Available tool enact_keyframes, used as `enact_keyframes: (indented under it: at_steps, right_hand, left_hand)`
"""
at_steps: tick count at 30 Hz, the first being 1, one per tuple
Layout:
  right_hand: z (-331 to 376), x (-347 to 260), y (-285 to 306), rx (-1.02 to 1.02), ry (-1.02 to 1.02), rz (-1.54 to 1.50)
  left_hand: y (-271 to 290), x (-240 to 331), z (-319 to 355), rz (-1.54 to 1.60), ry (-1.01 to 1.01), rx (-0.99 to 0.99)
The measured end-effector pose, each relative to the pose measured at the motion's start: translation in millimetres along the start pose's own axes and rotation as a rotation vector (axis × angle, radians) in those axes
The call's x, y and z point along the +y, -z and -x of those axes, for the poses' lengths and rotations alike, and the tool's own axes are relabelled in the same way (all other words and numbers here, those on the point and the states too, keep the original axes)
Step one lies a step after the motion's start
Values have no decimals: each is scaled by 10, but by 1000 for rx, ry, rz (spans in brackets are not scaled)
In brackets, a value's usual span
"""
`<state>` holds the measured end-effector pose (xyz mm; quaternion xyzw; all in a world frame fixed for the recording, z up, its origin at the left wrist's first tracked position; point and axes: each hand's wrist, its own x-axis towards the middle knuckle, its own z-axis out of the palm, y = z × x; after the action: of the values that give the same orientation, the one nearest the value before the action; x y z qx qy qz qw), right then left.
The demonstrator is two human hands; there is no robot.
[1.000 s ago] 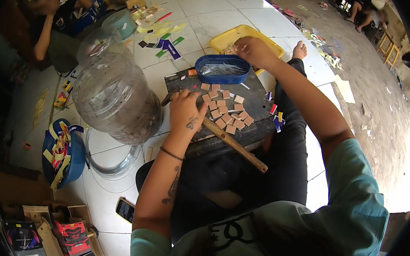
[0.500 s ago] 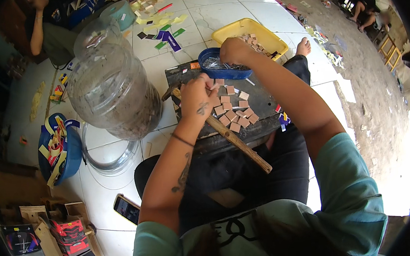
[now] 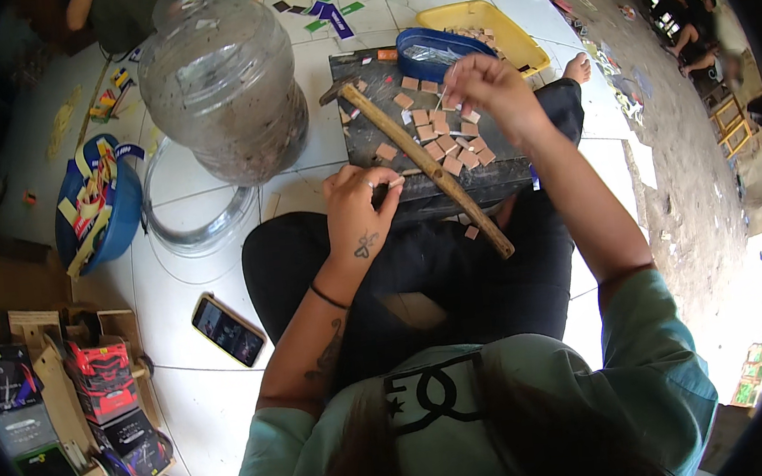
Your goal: The person sits on the floor and assembles small rectangular firework units. They place a small metal component into each unit, then use a wooden mallet to tap it into place. The person repeats this process for multiple units, placing the finished ones into a yellow tray.
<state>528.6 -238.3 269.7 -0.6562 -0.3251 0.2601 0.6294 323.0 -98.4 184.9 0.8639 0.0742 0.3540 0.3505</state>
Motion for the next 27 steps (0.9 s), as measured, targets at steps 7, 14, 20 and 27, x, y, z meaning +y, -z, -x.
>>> enact_keyframes:
  at_steps: [7,14,20,27]
  right_hand:
    - [574,168,-682,32,107,209]
    - [596,218,-790,-34,195,379]
    - [582,237,-794,-54,163,400]
    - [564,219,-790,-68,219,472]
  left_hand:
    - [-31,-85,55,74,61,37]
    - [-32,-98,53,62,50,28]
    - [-29,-91,52,56,21,41]
    - [-33,-99,53,61,23,44]
